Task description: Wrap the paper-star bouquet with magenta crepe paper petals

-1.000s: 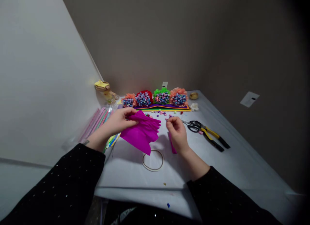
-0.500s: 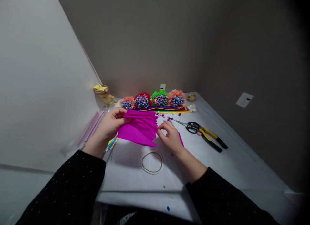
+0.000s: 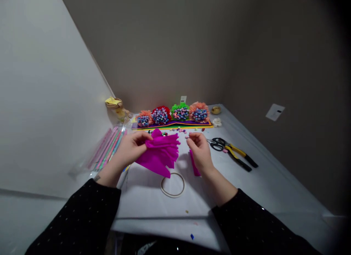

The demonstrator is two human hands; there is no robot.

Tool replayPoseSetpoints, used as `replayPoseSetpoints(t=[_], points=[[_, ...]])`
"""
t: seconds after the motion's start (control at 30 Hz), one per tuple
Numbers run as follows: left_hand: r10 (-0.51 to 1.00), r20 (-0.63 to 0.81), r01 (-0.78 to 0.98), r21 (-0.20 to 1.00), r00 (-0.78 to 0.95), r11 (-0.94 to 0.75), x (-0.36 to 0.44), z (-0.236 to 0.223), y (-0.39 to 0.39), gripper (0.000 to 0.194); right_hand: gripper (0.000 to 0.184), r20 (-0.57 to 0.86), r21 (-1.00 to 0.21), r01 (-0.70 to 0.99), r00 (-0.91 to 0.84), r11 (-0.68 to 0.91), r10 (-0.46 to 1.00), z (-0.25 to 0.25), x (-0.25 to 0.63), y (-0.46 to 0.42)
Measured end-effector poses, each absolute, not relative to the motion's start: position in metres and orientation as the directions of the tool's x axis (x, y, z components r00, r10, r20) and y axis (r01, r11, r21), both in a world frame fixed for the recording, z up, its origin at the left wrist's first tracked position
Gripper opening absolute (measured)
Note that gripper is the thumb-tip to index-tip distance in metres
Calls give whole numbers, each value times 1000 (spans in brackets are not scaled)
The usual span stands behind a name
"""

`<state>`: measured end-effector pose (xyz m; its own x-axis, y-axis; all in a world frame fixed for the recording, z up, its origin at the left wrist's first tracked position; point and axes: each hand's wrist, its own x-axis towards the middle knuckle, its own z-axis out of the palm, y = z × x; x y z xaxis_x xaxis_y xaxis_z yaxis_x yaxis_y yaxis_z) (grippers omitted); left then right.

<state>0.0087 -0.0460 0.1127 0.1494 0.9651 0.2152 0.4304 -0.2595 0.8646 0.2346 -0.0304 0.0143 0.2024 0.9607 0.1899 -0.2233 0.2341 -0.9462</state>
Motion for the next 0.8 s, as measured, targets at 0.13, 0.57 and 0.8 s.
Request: replayPoseSetpoints(t=[0.13, 0.57, 0.8], points=[[906, 106, 615, 701, 411, -361, 24, 121, -52, 17, 58, 431, -895, 16, -225, 446, 874, 25, 237, -43], [797, 22, 713, 434, 603, -551, 60, 110, -56, 26, 31, -110, -981, -53, -635, -185, 765, 10, 221, -45], [873, -50, 772, 493, 485, -400, 48, 101, -51, 17, 25, -110, -983, -65, -529, -170, 841, 2, 222, -41]])
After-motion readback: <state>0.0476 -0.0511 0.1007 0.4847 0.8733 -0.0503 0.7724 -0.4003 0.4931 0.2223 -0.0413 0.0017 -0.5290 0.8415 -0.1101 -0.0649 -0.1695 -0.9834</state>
